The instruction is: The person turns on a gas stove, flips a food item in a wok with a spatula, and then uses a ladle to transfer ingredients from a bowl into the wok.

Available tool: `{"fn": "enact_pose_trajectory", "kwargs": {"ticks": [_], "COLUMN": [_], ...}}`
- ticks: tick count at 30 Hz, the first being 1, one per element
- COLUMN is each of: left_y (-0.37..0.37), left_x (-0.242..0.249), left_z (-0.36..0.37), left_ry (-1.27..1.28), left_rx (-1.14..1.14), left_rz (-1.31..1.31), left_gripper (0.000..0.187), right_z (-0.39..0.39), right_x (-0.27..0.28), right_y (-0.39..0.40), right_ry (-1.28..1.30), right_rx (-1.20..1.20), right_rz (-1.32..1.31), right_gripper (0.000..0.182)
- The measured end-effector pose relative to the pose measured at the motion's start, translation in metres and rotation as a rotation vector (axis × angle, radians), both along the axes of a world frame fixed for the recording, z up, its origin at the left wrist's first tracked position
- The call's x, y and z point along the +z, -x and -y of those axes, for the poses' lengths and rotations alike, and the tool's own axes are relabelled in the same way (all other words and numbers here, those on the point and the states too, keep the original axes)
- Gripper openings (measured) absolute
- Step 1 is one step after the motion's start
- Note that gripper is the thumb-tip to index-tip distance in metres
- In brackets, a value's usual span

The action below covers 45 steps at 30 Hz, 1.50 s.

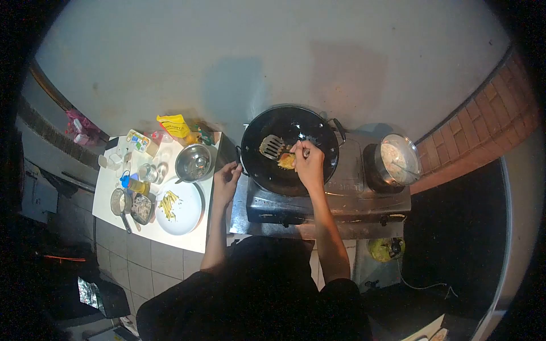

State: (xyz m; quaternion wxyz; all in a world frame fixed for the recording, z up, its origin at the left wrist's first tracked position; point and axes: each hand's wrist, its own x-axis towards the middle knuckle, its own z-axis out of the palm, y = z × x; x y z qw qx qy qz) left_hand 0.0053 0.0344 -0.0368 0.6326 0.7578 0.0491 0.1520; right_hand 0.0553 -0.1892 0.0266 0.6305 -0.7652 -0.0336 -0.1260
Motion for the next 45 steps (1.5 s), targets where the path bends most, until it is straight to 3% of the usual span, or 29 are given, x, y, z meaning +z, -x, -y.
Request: {"fn": "enact_pose_trajectory", "kwargs": {"ticks": [8,20,31,36,40,45], "left_y": [0.002,0.002,0.001,0.000,0.002,0.004], "left_x": [0.009,0.000,0.000,0.002,0.006,-0.003], "left_z": [0.002,0.001,-0.001,0.001,-0.001,0.001], "left_ry": [-0.072,-0.049,0.006,0.037,-0.031,0.125], "left_rx": [0.014,0.025,-0.010,0.021,-0.003,0.001], "left_rz": [0.003,-0.004,-0.092,-0.014,-0.121,-0.118], "left_gripper": [0.031,0.031,0.031,0.026,0.027,0.029], "right_z": [-0.005,-0.009,0.037,0.063,0.061,0.054], "right_x": [0.001,0.009,0.030,0.039,0.043,0.034], "right_y": [-0.006,-0.003,0.030,0.049,0.055,0.056], "right_ry": [-0.322,-0.451,-0.348,-0.187,-0.107,-0.121], "right_rx": [0.042,0.042,0.037,0.029,0.032,0.080], "right_rz": [-0.029,-0.043,-0.013,-0.117,-0.200,-0.196], "right_gripper": [0.027,0.025,0.027,0.030,0.031,0.030]}}
